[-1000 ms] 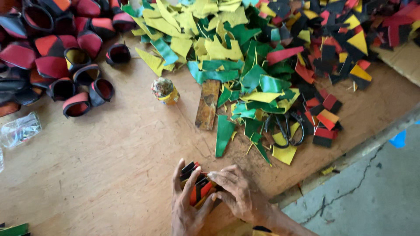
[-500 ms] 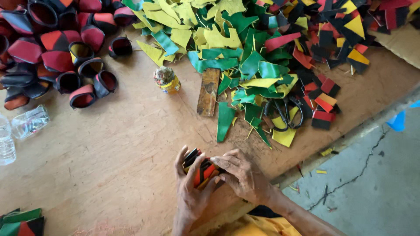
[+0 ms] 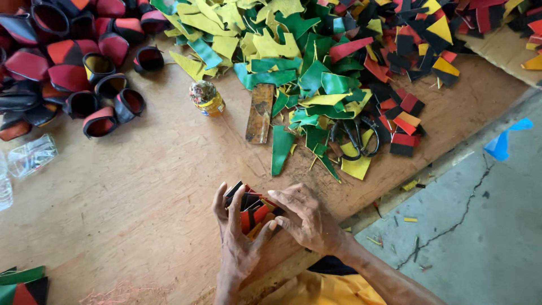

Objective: The person assembles small multi-colored foam pieces into cone-like shapes on a wooden table. They pick up pieces, apply glue from a small jar, and press the pieces together. The person also uses scissors to trim green foam pieces to fit the assembly.

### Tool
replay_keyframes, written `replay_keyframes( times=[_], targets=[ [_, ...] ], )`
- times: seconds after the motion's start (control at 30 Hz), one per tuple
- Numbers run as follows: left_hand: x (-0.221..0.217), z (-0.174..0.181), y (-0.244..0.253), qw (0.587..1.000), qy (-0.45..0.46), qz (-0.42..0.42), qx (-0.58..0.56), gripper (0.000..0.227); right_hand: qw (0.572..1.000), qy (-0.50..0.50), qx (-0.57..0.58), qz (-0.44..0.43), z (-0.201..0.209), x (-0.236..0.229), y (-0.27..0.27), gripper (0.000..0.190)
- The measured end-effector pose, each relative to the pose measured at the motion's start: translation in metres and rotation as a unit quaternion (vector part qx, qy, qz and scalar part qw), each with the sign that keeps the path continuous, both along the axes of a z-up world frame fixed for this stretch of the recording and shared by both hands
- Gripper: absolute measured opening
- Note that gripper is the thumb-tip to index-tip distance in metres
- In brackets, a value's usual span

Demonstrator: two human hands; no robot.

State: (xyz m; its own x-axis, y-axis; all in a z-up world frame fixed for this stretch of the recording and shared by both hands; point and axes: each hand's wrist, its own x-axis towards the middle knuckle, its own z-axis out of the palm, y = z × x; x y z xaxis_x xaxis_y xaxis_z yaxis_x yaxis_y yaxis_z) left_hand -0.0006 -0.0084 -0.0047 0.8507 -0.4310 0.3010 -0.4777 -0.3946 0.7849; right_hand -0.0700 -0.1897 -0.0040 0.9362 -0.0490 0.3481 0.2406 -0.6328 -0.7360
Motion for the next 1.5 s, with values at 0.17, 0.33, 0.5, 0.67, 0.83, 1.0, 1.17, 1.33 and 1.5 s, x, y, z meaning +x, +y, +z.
replay_keyframes(
  times=[0.17, 0.33, 0.5, 0.67, 0.83, 1.0, 1.17, 1.33, 1.5],
  targets=[
    [0.002, -0.004, 0.0, 1.0, 0.016, -0.006, 0.002, 0.084, 1.0, 0.005, 0.004, -0.021, -0.006, -0.001, 0.0, 0.05],
    [0.001, -0.004, 0.001, 1.0, 0.008, -0.015, -0.002, 0.084, 1.0, 0.007, 0.018, -0.02, -0.005, -0.002, 0.0, 0.05],
    [-0.001, -0.003, 0.0, 0.999, 0.032, -0.011, -0.003, 0.082, 1.0, 0.004, 0.018, -0.02, -0.004, -0.001, 0.0, 0.049],
    [-0.001, 0.0, 0.001, 1.0, 0.003, -0.005, 0.017, 0.082, 0.999, 0.029, 0.029, -0.025, -0.006, -0.002, 0.0, 0.048],
    [0.001, -0.002, 0.001, 0.998, -0.04, 0.017, -0.036, 0.081, 0.996, -0.038, -0.036, -0.072, -0.005, -0.004, -0.013, 0.04],
    [0.001, -0.008, 0.011, 0.983, 0.071, 0.068, -0.157, 0.06, 0.97, -0.042, -0.171, -0.169, -0.013, 0.002, -0.048, 0.043],
    [0.001, -0.007, 0.014, 0.984, 0.059, 0.08, -0.15, 0.053, 0.953, -0.026, -0.237, -0.188, -0.022, 0.018, -0.07, 0.042],
    [-0.004, 0.012, 0.017, 0.998, -0.008, 0.058, -0.022, 0.073, 0.967, 0.009, -0.152, -0.206, -0.022, 0.022, -0.069, 0.039],
    [0.005, 0.02, -0.002, 0.998, 0.042, 0.01, 0.049, 0.112, 0.976, 0.11, -0.025, -0.184, -0.018, 0.03, -0.046, 0.045]
  ],
)
